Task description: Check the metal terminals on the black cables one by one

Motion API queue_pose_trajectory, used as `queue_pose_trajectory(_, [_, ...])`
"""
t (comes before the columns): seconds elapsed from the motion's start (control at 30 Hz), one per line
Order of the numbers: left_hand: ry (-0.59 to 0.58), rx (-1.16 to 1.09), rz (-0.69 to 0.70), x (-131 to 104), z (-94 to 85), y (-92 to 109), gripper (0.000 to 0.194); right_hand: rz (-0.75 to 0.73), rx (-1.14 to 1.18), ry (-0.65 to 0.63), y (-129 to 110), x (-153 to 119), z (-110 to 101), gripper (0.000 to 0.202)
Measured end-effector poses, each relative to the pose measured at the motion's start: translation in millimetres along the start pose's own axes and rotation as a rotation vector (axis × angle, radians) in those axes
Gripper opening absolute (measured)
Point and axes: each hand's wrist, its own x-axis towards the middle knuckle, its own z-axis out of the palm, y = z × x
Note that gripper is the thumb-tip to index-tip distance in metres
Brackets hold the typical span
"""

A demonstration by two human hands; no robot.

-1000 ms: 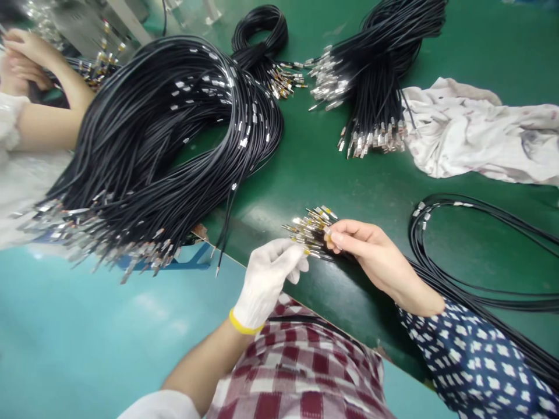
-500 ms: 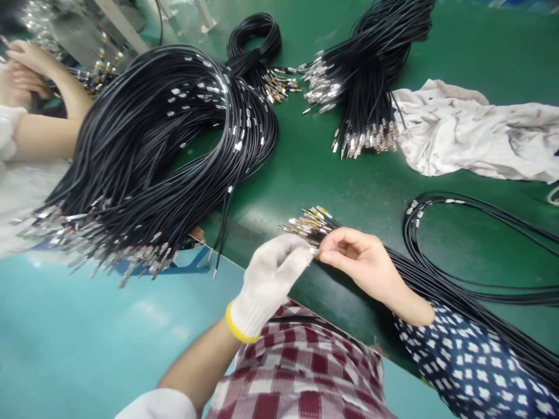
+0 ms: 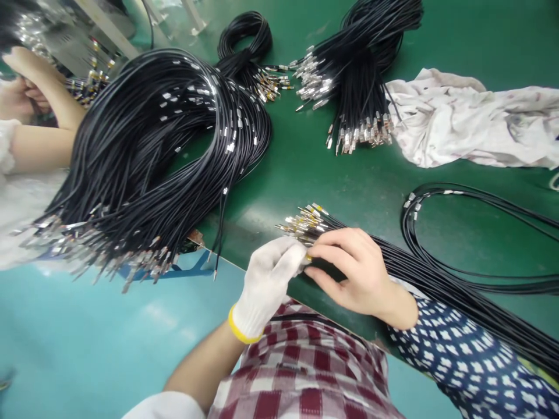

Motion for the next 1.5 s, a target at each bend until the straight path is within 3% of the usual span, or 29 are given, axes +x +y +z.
queue_pose_trajectory(0.17, [-0.003, 0.028, 0.027, -3, -1.6, 1, 0.027, -0.011, -0.034, 0.072, -3, 1, 3, 0.008])
queue_pose_trajectory(0.33, [-0.009, 0.134, 0.096, -6, -1.3, 0, 0.025, -0.001, -0.030, 0.047, -6, 2, 2, 0.011])
queue_pose_trajectory(0.63, [0.062, 0.293, 0.378, -7, 0.4, -13, 0.019, -0.095, -0.138, 0.091, -8, -3, -1, 0.011])
queue_pose_trajectory(0.77, [0.040, 0.308, 0.431, -6, -3.0, -19, 0.018, 0.073, -0.032, 0.096, -14, -1, 1, 0.010])
queue_pose_trajectory(0.97, [0.011, 0.325, 0.391, -2, -4.4, -20, 0.020, 0.401, 0.305, 0.000, -19, 7, 3, 0.018])
queue_pose_trajectory(1.2, [-0.128, 0.180, 0.146, 3, -3.6, -11, 0.024, 0.952, 1.027, -0.234, -5, 17, 0, 0.023])
queue_pose_trajectory(1.37, [-0.191, 0.133, 0.099, 3, -3.2, -9, 0.029, 1.072, 1.188, -0.311, 2, 20, -4, 0.013])
queue_pose_trajectory(1.43, [-0.181, 0.180, 0.169, 3, -3.4, -12, 0.027, 1.084, 1.206, -0.335, 4, 20, -4, 0.012])
queue_pose_trajectory(1.5, [-0.149, 0.271, 0.324, 4, -4.7, -17, 0.023, 1.080, 1.221, -0.381, 6, 20, -4, 0.012])
